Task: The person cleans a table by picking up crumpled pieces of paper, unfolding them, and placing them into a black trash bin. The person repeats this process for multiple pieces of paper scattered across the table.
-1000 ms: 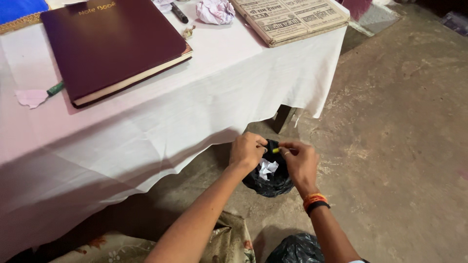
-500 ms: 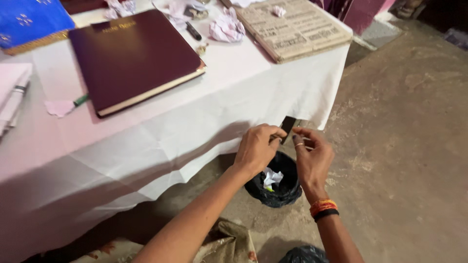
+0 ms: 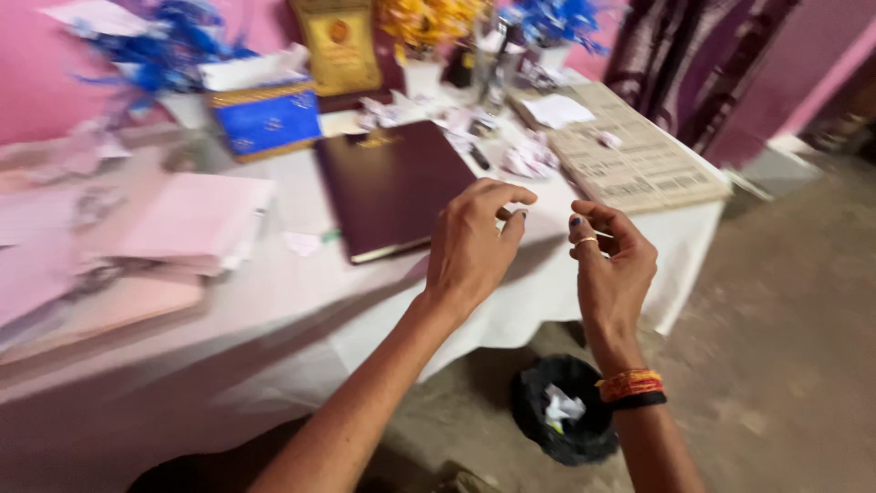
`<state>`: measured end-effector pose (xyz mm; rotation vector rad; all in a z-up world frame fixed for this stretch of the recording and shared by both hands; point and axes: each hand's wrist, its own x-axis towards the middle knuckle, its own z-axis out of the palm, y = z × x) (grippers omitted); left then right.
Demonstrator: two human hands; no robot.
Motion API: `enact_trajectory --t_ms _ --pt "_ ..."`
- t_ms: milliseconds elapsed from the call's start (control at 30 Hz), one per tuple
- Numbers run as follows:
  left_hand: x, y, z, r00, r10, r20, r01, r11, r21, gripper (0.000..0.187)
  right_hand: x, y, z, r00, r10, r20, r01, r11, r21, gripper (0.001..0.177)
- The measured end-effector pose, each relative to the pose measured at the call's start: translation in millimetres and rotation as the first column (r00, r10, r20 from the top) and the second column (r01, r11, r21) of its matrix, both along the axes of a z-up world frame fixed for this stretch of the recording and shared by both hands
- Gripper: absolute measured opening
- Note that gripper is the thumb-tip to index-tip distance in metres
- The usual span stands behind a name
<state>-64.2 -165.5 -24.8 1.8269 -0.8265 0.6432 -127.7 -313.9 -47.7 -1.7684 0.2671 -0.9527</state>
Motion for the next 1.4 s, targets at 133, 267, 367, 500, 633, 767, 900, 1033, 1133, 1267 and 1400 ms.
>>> enact_trajectory --t_ms 133,267,367,500,633,767,900,1033,1133,1267,1400 --pt "19.1 50.2 19.3 0.984 0.086 -0.157 -0.112 0.980 -0.166 0.018 23.9 41.9 31.0 0.986 0.153 -0.063 -0.151 0.988 0.028 0.024" --pt "30.4 104.8 31.5 0.925 0.190 -0.329 -0.269 0.938 -0.218 0.022 48.7 81.3 48.9 0.951 0.275 -0.143 -0.278 0.961 0.000 0.024" --pt "34.6 138.0 38.1 0.868 0.221 -0.444 -0.332 0.924 -0.189 0.024 66.6 107.7 54.8 0.909 0.357 -0.213 -0.357 0.933 0.038 0.025" --pt "41.8 175.9 39.7 0.849 0.287 -0.444 -0.362 0.928 -0.092 0.022 92.3 138.3 55.5 0.848 0.418 -0.327 -0.421 0.905 0.065 0.024" --pt "45.7 206.9 33.6 0.826 0.318 -0.466 -0.421 0.897 -0.134 0.023 116.4 158.6 48.6 0.823 0.454 -0.341 -0.466 0.883 0.051 0.027" --pt "47.4 227.0 29.9 0.802 0.343 -0.489 -0.475 0.863 -0.172 0.022 129.4 172.1 41.4 0.855 0.306 -0.420 -0.434 0.864 -0.254 0.037" --pt "46.1 232.4 25.4 0.803 0.330 -0.496 -0.473 0.859 -0.195 0.022 121.5 187.3 30.6 0.810 0.271 -0.520 -0.497 0.788 -0.363 0.041" --pt "47.2 229.9 20.7 0.803 0.333 -0.494 -0.451 0.881 -0.141 0.022 110.1 201.7 17.9 0.901 0.192 -0.389 -0.399 0.721 -0.566 0.034" --pt "46.3 225.6 10.7 0.807 0.351 -0.476 -0.423 0.905 -0.050 0.023 103.3 206.5 15.0 0.940 0.141 -0.311 -0.320 0.682 -0.658 0.026" --pt "50.1 220.1 -4.7 0.846 0.404 -0.349 -0.385 0.914 0.127 0.028 99.7 208.9 20.3 0.931 0.140 -0.338 -0.340 0.672 -0.658 0.019" --pt "54.8 213.8 -19.2 0.871 0.446 -0.205 -0.400 0.887 0.229 0.035 96.3 209.9 20.9 0.937 0.165 -0.308 -0.336 0.664 -0.668 0.020"
